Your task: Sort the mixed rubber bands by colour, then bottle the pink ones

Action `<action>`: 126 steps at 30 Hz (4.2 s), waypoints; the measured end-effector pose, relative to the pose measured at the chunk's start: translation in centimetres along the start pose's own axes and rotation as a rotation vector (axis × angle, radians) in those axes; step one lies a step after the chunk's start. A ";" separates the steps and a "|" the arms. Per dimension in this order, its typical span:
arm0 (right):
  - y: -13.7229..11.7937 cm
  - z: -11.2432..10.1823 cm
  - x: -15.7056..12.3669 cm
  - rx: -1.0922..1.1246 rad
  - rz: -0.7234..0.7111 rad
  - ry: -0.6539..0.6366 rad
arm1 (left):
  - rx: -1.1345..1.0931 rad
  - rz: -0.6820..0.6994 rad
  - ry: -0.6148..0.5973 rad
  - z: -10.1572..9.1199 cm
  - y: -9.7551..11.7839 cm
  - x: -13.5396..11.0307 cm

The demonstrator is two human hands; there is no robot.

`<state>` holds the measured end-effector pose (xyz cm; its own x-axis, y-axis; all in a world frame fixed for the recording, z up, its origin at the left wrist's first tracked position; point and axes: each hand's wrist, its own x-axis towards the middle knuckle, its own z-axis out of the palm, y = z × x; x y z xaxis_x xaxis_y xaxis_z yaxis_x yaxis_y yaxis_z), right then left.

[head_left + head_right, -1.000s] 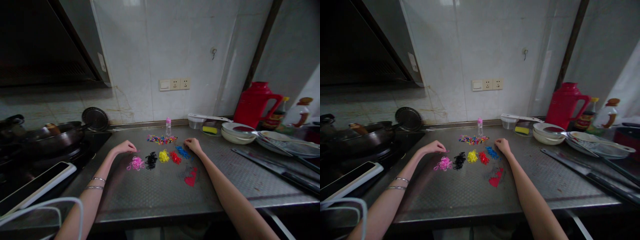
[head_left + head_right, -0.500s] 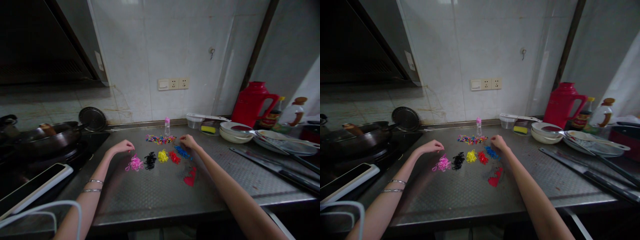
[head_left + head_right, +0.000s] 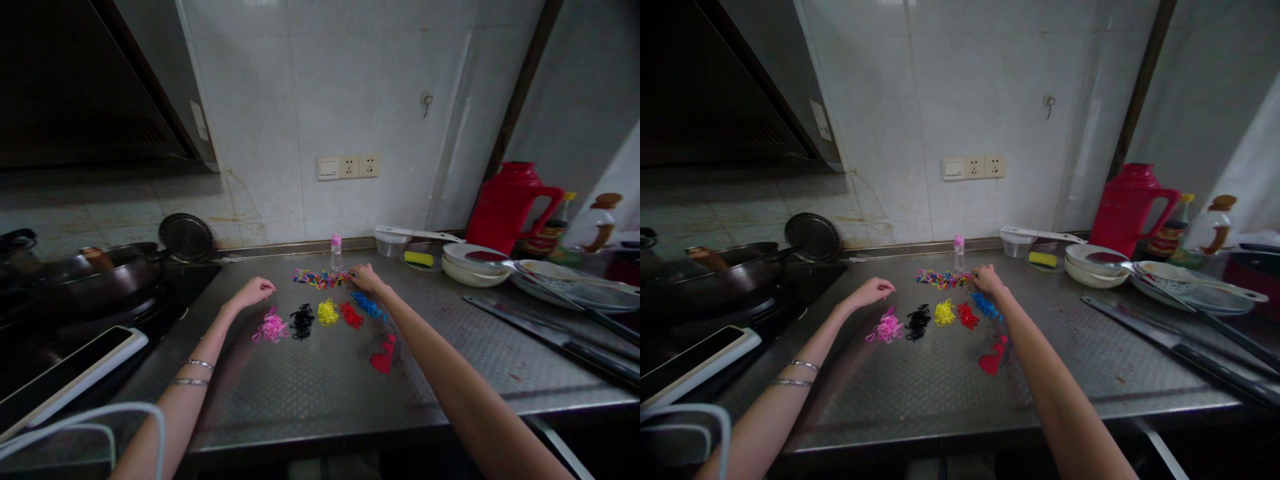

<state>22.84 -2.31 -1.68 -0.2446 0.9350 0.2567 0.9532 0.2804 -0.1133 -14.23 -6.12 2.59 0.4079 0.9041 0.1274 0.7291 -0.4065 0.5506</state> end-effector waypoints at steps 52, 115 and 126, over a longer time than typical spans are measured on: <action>-9.1 -1.9 -4.6 0.670 -0.327 -0.031 | 0.059 -0.006 0.126 0.1 -0.2 -0.2; 1.1 1.5 -4.4 0.449 0.257 0.218 | 0.366 -0.036 0.077 7.9 5.7 7.9; 1.0 1.4 -4.3 0.432 0.258 0.186 | 0.364 -0.026 0.137 8.2 5.4 7.9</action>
<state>24.63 -5.70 -4.19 0.0609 0.9422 0.3295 0.8082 0.1472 -0.5702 -2.58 -2.22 -0.22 0.3273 0.9139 0.2402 0.8958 -0.3810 0.2290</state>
